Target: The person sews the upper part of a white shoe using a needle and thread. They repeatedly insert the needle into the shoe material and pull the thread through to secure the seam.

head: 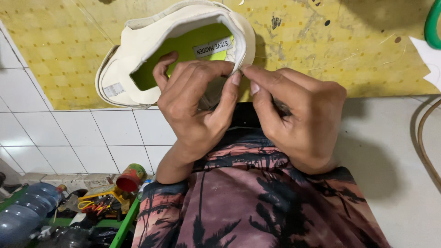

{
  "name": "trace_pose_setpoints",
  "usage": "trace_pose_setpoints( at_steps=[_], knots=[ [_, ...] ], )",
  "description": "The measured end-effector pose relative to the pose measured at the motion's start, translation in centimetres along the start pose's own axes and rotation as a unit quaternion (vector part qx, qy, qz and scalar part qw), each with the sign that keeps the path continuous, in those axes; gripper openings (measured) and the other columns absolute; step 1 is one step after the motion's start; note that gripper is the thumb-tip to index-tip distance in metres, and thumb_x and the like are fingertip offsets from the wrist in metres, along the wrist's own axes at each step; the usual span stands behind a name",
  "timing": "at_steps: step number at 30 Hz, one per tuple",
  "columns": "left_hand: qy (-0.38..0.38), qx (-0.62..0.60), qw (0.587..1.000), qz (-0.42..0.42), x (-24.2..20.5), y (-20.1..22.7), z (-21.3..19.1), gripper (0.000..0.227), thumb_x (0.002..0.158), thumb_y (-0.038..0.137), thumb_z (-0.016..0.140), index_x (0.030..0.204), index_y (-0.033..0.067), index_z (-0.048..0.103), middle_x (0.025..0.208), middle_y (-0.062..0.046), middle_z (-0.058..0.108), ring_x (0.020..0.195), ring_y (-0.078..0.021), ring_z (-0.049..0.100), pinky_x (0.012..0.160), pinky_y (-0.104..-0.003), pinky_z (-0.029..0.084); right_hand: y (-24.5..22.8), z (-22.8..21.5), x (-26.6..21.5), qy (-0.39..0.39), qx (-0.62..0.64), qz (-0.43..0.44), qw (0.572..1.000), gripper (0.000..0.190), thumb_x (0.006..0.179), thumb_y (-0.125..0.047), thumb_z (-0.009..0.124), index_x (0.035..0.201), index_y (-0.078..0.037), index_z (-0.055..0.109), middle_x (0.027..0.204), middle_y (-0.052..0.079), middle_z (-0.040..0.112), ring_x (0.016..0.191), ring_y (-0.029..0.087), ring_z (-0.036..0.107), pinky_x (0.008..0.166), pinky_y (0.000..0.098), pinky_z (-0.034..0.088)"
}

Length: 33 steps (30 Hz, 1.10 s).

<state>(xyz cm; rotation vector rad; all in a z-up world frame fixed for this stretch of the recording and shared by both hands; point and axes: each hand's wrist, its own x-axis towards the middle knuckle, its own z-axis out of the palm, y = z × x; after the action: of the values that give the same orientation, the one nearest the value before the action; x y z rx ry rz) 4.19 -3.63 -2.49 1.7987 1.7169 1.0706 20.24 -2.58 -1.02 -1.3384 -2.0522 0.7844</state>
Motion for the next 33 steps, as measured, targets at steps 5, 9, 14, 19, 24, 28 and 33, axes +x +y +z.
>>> trace_pose_setpoints(
  at_steps=[5,9,14,19,24,28,33],
  knots=[
    [0.018,-0.010,1.000,0.015,0.0,0.0,0.1,0.008,0.096,0.009,0.071,0.089,0.0047,0.072,0.083,-0.004,0.072,0.082,-0.0220,0.070,0.098,-0.039,0.032,-0.3,-0.4,0.8,-0.033,0.005,0.008,0.999,0.015,0.103,0.005,0.067,0.114,0.010,0.077,0.101,0.018,0.080,0.084,0.027,0.077,0.068,0.0348,0.057],
    [0.012,-0.015,0.999,0.025,0.0,0.0,0.0,0.008,0.095,0.009,0.073,0.088,0.0066,0.071,0.084,-0.004,0.070,0.080,-0.0217,0.065,0.096,-0.039,0.031,0.0,-0.6,0.4,-0.083,-0.030,0.017,0.996,0.031,0.110,0.002,0.061,0.141,-0.003,0.058,0.085,0.005,0.073,0.054,0.016,0.052,0.050,0.0330,0.041],
    [0.014,-0.005,1.000,0.018,-0.2,0.0,0.0,0.008,0.096,0.011,0.072,0.089,0.0084,0.071,0.082,-0.002,0.067,0.079,-0.0208,0.063,0.094,-0.041,0.028,-0.1,-0.1,0.9,-0.071,-0.080,-0.034,0.994,0.036,0.106,0.009,0.060,0.139,-0.001,0.070,0.106,0.018,0.082,0.060,0.019,0.060,0.054,0.0347,0.042],
    [0.038,-0.010,0.999,0.012,-0.4,-0.2,0.6,0.011,0.094,0.011,0.072,0.084,0.0074,0.070,0.077,-0.001,0.068,0.077,-0.0210,0.063,0.091,-0.042,0.029,-0.2,0.9,0.8,-0.015,-0.080,-0.026,0.996,0.019,0.109,0.004,0.062,0.122,-0.002,0.075,0.087,0.005,0.076,0.061,0.017,0.059,0.058,0.0323,0.046],
    [0.039,-0.009,0.999,0.016,-0.4,-0.5,0.5,0.011,0.095,0.012,0.072,0.085,0.0068,0.070,0.078,-0.003,0.069,0.079,-0.0218,0.065,0.090,-0.041,0.028,0.2,1.4,0.6,-0.003,-0.081,-0.019,0.996,0.016,0.113,-0.003,0.061,0.119,-0.003,0.075,0.076,0.002,0.066,0.055,0.017,0.049,0.057,0.0331,0.040],
    [0.037,-0.007,0.999,0.023,-0.5,-0.7,0.5,0.011,0.095,0.012,0.072,0.086,0.0067,0.070,0.078,-0.003,0.068,0.080,-0.0219,0.065,0.089,-0.041,0.027,0.4,1.5,0.8,0.006,-0.065,-0.036,0.997,0.016,0.114,-0.004,0.061,0.117,0.002,0.075,0.078,0.006,0.067,0.058,0.018,0.053,0.057,0.0332,0.041],
    [0.037,-0.012,0.999,0.036,-0.7,-0.7,0.5,0.008,0.095,0.010,0.072,0.087,0.0072,0.070,0.079,-0.003,0.069,0.080,-0.0212,0.066,0.087,-0.040,0.027,0.3,1.3,0.8,0.001,-0.049,-0.029,0.998,0.017,0.114,-0.004,0.059,0.114,0.005,0.074,0.085,0.009,0.070,0.061,0.019,0.056,0.059,0.0336,0.041]
  ],
)
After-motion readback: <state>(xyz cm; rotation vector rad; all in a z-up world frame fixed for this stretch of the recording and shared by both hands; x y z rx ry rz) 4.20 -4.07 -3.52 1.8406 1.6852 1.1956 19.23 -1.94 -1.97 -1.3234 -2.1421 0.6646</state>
